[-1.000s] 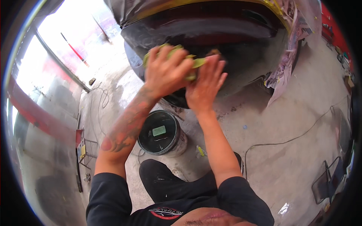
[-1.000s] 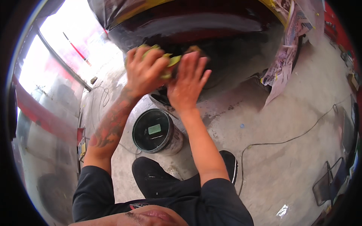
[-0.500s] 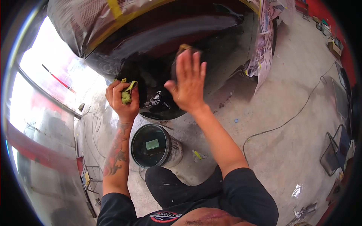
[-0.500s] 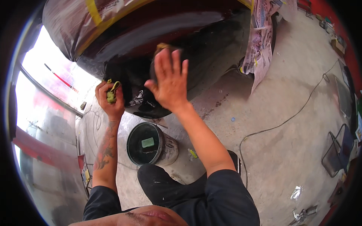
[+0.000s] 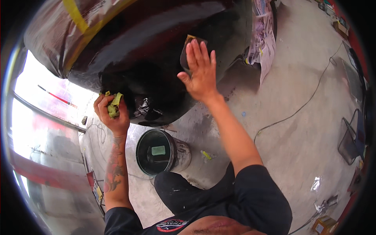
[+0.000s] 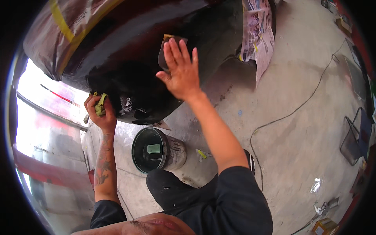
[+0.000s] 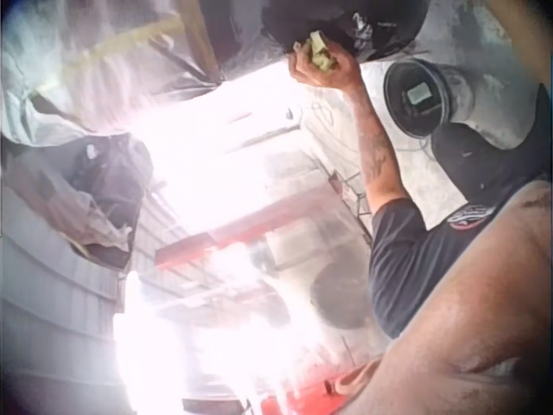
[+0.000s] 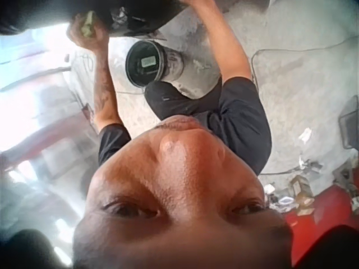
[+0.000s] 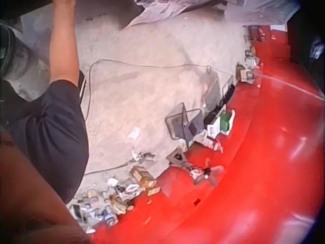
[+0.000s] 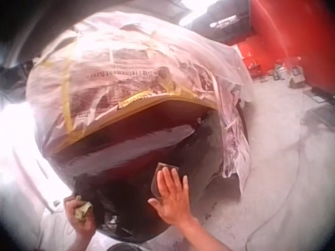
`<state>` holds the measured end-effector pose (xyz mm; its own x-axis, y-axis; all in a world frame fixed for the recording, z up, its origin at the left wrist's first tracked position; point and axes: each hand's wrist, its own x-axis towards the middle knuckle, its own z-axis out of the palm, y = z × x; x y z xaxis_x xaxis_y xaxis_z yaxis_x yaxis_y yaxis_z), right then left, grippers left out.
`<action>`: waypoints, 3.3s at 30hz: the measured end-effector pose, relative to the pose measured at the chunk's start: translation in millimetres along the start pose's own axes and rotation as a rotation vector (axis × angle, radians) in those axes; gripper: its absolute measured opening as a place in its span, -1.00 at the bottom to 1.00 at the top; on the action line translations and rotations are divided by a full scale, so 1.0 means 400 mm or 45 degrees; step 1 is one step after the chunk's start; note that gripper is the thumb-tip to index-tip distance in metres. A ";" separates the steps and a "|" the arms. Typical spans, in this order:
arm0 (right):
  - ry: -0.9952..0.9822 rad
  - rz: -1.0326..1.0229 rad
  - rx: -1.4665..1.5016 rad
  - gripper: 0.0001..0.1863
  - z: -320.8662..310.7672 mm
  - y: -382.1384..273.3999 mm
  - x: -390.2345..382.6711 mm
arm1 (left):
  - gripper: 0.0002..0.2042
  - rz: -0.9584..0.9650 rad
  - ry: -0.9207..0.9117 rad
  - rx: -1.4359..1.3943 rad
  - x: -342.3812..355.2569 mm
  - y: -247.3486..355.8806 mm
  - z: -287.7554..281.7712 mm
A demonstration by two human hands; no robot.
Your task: The person dips a sanding block and a cloth into a bucket of water and then sands a black car panel, repeatedly applying water and wiping the surface with the cloth to refine the finish.
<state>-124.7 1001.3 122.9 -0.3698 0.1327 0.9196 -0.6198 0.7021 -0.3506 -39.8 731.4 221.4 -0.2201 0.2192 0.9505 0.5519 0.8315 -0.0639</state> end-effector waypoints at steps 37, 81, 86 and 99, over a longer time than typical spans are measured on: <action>-0.074 0.774 0.412 0.01 0.086 -0.390 -0.253 | -0.82 1.073 -0.644 0.463 0.197 0.329 0.244; 0.334 0.579 0.246 -0.17 0.109 0.047 -0.190 | -0.62 0.732 -0.480 0.212 0.059 0.021 -0.033; 0.462 0.859 0.241 -0.23 0.052 0.422 0.009 | -0.61 0.736 -0.462 0.179 0.056 0.017 -0.017; 0.221 0.840 0.145 -0.21 -0.017 0.292 0.047 | -0.64 0.723 -0.455 0.197 0.049 0.014 -0.018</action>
<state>-199.2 1090.4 100.5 -0.5844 0.6237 0.5191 -0.3752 0.3595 -0.8544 -35.2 736.5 241.9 -0.1966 0.7754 0.6001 0.5449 0.5952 -0.5905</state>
